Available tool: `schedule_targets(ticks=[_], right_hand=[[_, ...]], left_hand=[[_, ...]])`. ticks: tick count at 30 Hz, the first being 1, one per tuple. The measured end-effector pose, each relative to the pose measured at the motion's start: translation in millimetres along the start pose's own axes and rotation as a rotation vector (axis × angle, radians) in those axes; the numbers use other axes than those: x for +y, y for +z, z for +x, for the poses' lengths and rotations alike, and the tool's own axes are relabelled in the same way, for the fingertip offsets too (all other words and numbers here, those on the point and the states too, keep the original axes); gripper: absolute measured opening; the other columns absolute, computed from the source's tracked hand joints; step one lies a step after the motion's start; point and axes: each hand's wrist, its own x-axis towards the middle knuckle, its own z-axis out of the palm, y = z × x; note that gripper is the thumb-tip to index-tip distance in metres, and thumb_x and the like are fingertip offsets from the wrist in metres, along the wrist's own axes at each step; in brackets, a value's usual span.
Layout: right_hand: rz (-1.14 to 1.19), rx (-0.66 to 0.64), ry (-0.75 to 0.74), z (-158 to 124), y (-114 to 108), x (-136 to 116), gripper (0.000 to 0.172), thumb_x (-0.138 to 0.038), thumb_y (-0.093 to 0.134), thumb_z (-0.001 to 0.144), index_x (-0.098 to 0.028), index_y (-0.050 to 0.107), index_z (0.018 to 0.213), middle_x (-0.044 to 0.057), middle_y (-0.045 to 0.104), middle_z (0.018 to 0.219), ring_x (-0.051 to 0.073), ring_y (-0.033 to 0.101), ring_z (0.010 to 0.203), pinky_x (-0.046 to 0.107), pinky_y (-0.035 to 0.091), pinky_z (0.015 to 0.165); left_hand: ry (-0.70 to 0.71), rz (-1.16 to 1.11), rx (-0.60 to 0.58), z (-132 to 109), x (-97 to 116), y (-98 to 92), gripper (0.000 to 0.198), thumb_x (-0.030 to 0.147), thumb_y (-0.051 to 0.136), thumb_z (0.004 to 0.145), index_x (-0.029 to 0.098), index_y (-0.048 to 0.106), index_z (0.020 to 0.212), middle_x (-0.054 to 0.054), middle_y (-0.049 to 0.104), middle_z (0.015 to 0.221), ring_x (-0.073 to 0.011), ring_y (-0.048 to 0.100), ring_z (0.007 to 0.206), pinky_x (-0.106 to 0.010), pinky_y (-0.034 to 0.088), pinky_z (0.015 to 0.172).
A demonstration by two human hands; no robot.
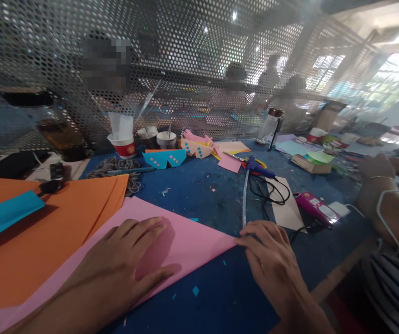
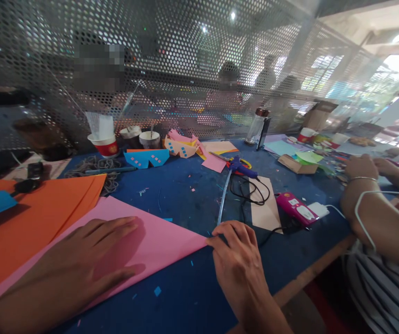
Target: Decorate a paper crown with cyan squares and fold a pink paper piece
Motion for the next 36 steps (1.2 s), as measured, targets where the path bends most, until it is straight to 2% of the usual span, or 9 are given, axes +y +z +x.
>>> schedule_targets(ticks=[8, 16, 25, 31, 36], right_hand=[[0.009, 0.004, -0.009, 0.4, -0.5, 0.5, 0.035, 0.003, 0.056, 0.099, -0.024, 0.078, 0.098, 0.004, 0.078, 0.104, 0.024, 0.068, 0.108, 0.044, 0.050, 0.098], [0.016, -0.006, -0.008, -0.3, 0.1, 1.1, 0.035, 0.002, 0.056, 0.100, -0.024, 0.079, 0.100, 0.003, 0.077, 0.104, 0.024, 0.068, 0.108, 0.044, 0.050, 0.099], [0.000, 0.002, -0.023, 1.0, -0.4, 1.2, 0.036, 0.003, 0.055, 0.099, -0.025, 0.079, 0.099, 0.004, 0.078, 0.102, 0.025, 0.069, 0.105, 0.044, 0.052, 0.096], [0.002, -0.009, -0.015, 0.2, 0.2, 1.5, 0.035, 0.003, 0.057, 0.099, -0.025, 0.080, 0.099, 0.003, 0.078, 0.103, 0.024, 0.070, 0.106, 0.044, 0.051, 0.097], [-0.002, 0.003, -0.011, -0.2, 0.8, 0.6, 0.036, 0.003, 0.055, 0.098, -0.024, 0.079, 0.099, 0.004, 0.078, 0.103, 0.024, 0.070, 0.106, 0.043, 0.051, 0.096]], left_hand=[[0.009, 0.044, 0.011, 1.4, 2.2, 0.2, 0.080, 0.087, 0.058, 0.095, 0.025, 0.070, 0.144, -0.009, 0.078, 0.142, -0.0376, 0.071, 0.118, -0.052, 0.048, 0.103], [0.028, 0.045, 0.037, 0.1, 0.8, 2.1, 0.079, 0.083, 0.061, 0.096, 0.023, 0.069, 0.146, -0.010, 0.078, 0.141, -0.0370, 0.071, 0.116, -0.051, 0.047, 0.101], [0.024, 0.068, 0.033, -0.7, 1.8, 6.9, 0.074, 0.080, 0.064, 0.096, 0.025, 0.066, 0.146, -0.010, 0.078, 0.141, -0.0383, 0.070, 0.116, -0.055, 0.047, 0.100], [-0.009, 0.017, 0.033, -8.2, -1.9, 16.1, 0.083, 0.079, 0.067, 0.095, 0.027, 0.054, 0.158, -0.010, 0.070, 0.154, -0.0375, 0.064, 0.132, -0.054, 0.044, 0.112], [-0.020, -0.015, 0.003, -10.5, -4.0, 18.7, 0.084, 0.077, 0.069, 0.095, 0.028, 0.052, 0.161, -0.010, 0.067, 0.157, -0.0362, 0.062, 0.139, -0.051, 0.044, 0.118]])
